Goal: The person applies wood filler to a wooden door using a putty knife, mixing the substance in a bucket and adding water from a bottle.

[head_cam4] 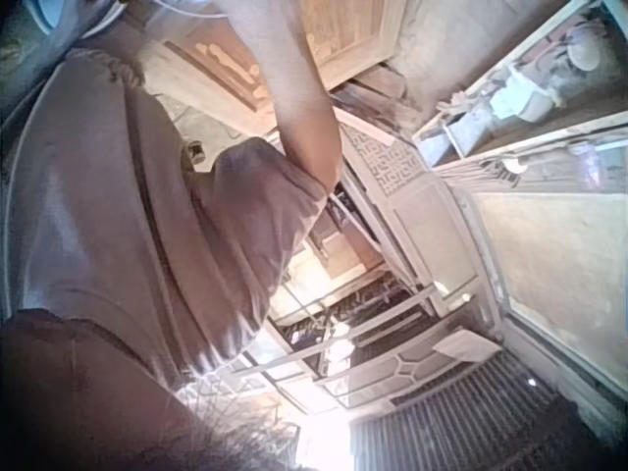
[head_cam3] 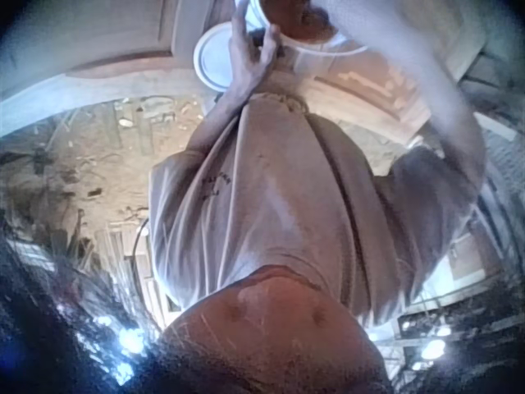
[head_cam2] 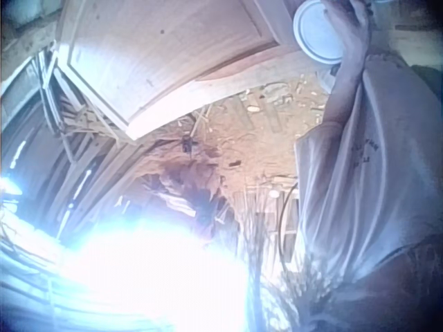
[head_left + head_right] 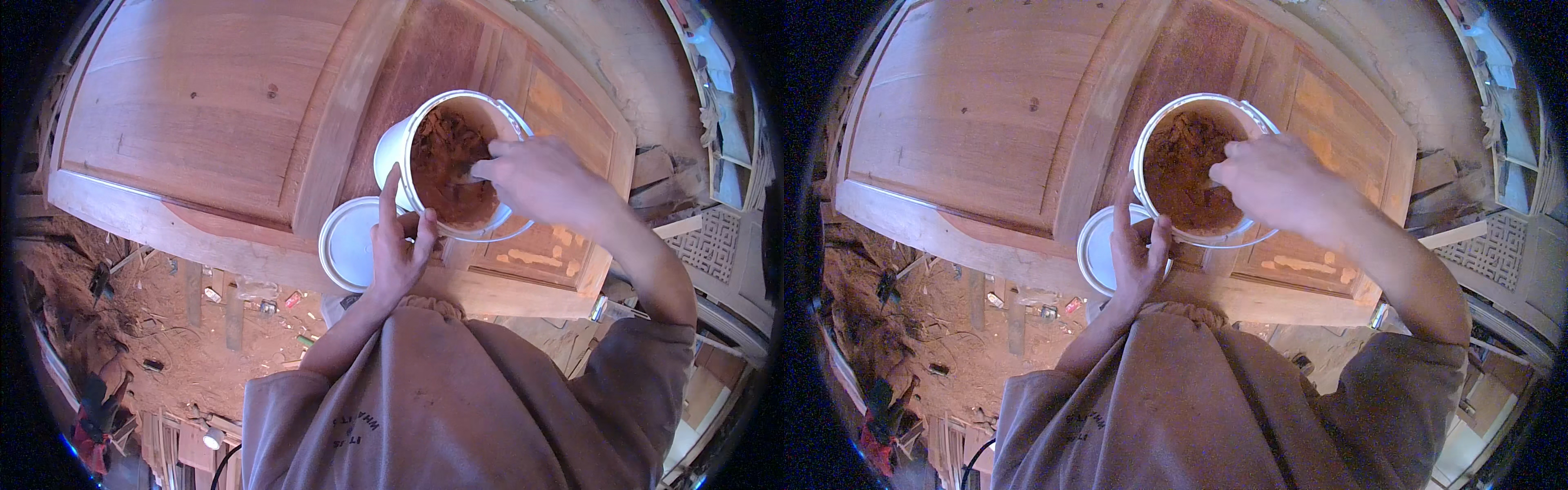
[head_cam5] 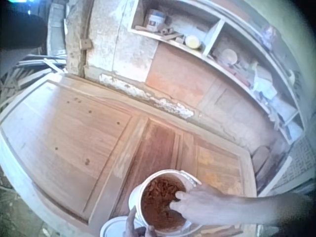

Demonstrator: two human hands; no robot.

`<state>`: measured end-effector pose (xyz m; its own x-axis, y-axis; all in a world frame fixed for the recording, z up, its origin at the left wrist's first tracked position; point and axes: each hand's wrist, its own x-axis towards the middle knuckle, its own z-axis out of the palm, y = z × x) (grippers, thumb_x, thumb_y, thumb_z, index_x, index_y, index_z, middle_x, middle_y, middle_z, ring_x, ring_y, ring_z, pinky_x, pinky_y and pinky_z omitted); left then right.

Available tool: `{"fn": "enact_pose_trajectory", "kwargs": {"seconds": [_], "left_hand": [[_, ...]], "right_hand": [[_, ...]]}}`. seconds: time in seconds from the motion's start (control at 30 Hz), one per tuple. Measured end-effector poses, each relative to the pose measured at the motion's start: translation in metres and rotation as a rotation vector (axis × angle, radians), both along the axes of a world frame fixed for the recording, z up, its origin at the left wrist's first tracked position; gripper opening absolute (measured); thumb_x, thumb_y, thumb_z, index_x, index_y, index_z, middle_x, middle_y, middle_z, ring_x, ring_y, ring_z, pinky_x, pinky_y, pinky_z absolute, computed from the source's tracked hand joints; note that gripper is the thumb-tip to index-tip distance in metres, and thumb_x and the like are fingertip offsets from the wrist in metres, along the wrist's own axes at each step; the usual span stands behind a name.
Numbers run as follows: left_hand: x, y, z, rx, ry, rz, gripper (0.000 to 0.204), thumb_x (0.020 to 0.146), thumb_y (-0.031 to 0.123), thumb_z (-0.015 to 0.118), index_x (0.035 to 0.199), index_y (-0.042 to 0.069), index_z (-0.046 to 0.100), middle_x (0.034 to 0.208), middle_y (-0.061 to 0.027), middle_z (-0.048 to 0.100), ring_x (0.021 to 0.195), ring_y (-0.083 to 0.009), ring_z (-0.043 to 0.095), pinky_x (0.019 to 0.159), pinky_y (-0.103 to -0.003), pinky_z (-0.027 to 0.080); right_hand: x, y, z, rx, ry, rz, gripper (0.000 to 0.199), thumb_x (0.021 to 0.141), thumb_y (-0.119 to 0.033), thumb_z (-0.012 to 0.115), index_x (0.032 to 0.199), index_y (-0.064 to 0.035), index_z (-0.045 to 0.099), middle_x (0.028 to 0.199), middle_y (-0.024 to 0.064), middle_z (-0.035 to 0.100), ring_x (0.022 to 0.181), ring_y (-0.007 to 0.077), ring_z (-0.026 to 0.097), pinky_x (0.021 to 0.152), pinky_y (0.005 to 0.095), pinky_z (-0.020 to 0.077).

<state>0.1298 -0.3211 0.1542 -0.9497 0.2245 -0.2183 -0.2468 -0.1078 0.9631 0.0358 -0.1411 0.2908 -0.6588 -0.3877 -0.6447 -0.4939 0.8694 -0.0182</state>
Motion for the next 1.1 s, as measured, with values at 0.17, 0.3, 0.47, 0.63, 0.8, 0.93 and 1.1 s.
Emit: {"fn": "enact_pose_trajectory", "kwargs": {"seconds": [0.17, 0.3, 0.47, 0.63, 0.8, 0.93, 1.1], "left_hand": [[0.0, 0.002, 0.001, 0.002, -0.031, -0.012, 0.071, 0.097, 0.014, 0.057, 0.153, 0.002, 0.014, 0.072, -0.0167, 0.07, 0.064, -0.0208, 0.07, 0.057, -0.031, 0.052], [0.003, 0.004, -0.006, 0.013, 0.016, 0.033, 0.071, 0.097, 0.012, 0.057, 0.153, 0.003, 0.015, 0.068, -0.0143, 0.069, 0.063, -0.0195, 0.069, 0.057, -0.031, 0.052], [0.002, 0.003, -0.005, 0.012, -0.006, 0.019, 0.071, 0.097, 0.011, 0.057, 0.153, 0.003, 0.014, 0.07, -0.0143, 0.07, 0.064, -0.0191, 0.069, 0.058, -0.031, 0.052], [0.001, 0.002, -0.003, 0.053, -0.009, -0.003, 0.072, 0.097, 0.009, 0.056, 0.154, 0.002, 0.012, 0.069, -0.0141, 0.069, 0.063, -0.0185, 0.068, 0.059, -0.031, 0.052], [0.001, 0.0, -0.004, 0.003, 0.036, 0.0, 0.072, 0.098, 0.01, 0.056, 0.154, 0.002, 0.011, 0.069, -0.0138, 0.069, 0.062, -0.0185, 0.068, 0.058, -0.031, 0.052], [0.001, 0.002, -0.002, 0.04, 0.012, -0.006, 0.072, 0.098, 0.012, 0.056, 0.154, 0.002, 0.011, 0.069, -0.0138, 0.069, 0.062, -0.019, 0.068, 0.058, -0.031, 0.052], [0.0, 0.001, -0.001, 0.037, -0.012, 0.008, 0.07, 0.097, 0.01, 0.055, 0.153, 0.002, 0.014, 0.071, -0.0127, 0.068, 0.062, -0.0158, 0.065, 0.057, -0.028, 0.048]], "right_hand": [[0.018, 0.007, -0.014, 0.048, 0.018, 0.122, 0.023, 0.085, -0.009, 0.056, 0.103, -0.0036, 0.069, 0.094, 0.0151, 0.065, 0.086, 0.0324, 0.068, 0.076, 0.045, 0.0539], [-0.003, -0.004, 0.005, 0.227, -0.123, 0.141, 0.017, 0.085, -0.009, 0.056, 0.093, -0.0023, 0.069, 0.082, 0.0175, 0.066, 0.084, 0.0341, 0.068, 0.074, 0.0465, 0.0536], [-0.02, -0.007, 0.013, 0.211, 0.004, 0.179, 0.015, 0.085, -0.009, 0.056, 0.089, -0.0023, 0.069, 0.076, 0.0182, 0.067, 0.083, 0.0344, 0.069, 0.074, 0.0468, 0.0536], [-0.024, -0.003, 0.022, 0.054, 0.151, 0.001, 0.014, 0.087, -0.009, 0.056, 0.088, 0.0009, 0.065, 0.08, 0.0204, 0.066, 0.084, 0.0368, 0.067, 0.077, 0.0486, 0.0527], [-0.038, -0.01, 0.03, 0.162, -0.153, -0.097, 0.013, 0.088, -0.008, 0.055, 0.092, 0.0011, 0.064, 0.094, 0.0207, 0.065, 0.091, 0.0372, 0.065, 0.082, 0.0474, 0.0511], [-0.034, 0.007, 0.028, -0.064, -0.274, -0.092, 0.018, 0.086, -0.012, 0.061, 0.099, -0.0018, 0.066, 0.105, 0.0178, 0.062, 0.1, 0.0351, 0.062, 0.087, 0.0436, 0.0493], [-0.009, 0.005, -0.002, -0.489, -0.224, -0.236, 0.025, 0.082, -0.016, 0.07, 0.103, -0.0036, 0.064, 0.101, 0.0154, 0.062, 0.099, 0.0335, 0.061, 0.087, 0.0411, 0.0486]]}}
